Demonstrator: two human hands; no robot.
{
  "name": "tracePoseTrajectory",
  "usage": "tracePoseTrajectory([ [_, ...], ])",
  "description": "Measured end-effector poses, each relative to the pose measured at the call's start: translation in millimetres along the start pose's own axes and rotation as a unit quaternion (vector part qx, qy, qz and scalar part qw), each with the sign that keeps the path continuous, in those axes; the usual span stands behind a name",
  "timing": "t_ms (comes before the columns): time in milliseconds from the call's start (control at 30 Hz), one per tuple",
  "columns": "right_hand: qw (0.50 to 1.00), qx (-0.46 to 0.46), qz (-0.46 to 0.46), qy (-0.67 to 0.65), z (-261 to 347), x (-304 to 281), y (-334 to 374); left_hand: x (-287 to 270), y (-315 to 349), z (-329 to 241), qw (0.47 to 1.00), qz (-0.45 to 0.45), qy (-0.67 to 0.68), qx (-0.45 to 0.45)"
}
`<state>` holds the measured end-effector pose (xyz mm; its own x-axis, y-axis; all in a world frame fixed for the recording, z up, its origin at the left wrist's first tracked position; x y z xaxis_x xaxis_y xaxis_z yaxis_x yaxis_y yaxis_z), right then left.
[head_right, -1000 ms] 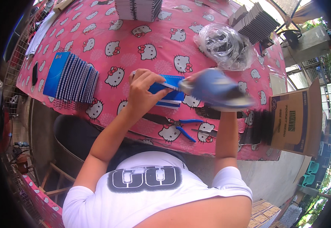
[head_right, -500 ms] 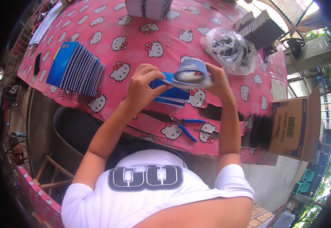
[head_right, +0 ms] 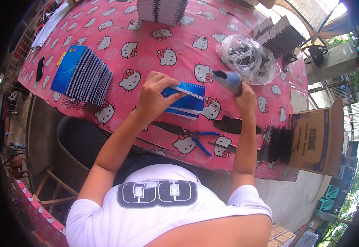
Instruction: The person binds small blue notebooks by inserting wire coils into pre-punched holes and using pliers to trim and crimp the wire ends. They pick up individual notebooks from a stack one at a time and place the finished ones in a new pile.
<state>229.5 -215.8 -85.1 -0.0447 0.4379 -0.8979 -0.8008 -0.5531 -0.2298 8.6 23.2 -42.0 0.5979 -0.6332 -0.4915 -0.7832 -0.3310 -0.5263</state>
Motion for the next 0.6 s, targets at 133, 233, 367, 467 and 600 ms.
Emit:
tracePoseTrajectory([
  [133,0.987,-0.037,0.15,-0.029,-19.2,-15.9,14.5,6.5,2.7,0.2,0.999,-0.021,-0.031,0.032],
  [233,0.99,-0.062,0.088,-0.088,66.1,-71.5,6.6,5.1,6.3,6.2,0.999,-0.02,-0.034,0.038],
  [367,0.966,-0.202,0.087,-0.138,174.3,-60.8,28.7,2.6,9.3,5.9,1.0,-0.011,-0.023,0.008],
  [467,0.969,-0.162,0.092,-0.163,169.1,-36.0,32.8,5.3,6.6,-0.2,1.0,-0.014,-0.02,0.009],
  [600,0.969,-0.205,0.058,-0.128,165.2,-26.1,38.1,5.0,7.3,-0.4,1.0,-0.014,-0.019,0.008],
])
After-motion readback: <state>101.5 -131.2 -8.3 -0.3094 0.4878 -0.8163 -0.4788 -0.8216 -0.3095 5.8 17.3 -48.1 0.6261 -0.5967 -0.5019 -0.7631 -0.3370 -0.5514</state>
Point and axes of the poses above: each hand's wrist, its own y-axis away from the middle knuckle, its own x-axis out of the palm, z = x × y, the point moved 1 cm from there along -y, towards the middle knuckle, and after that the axes turned 5 degrees about z, right-handed, at the moved point
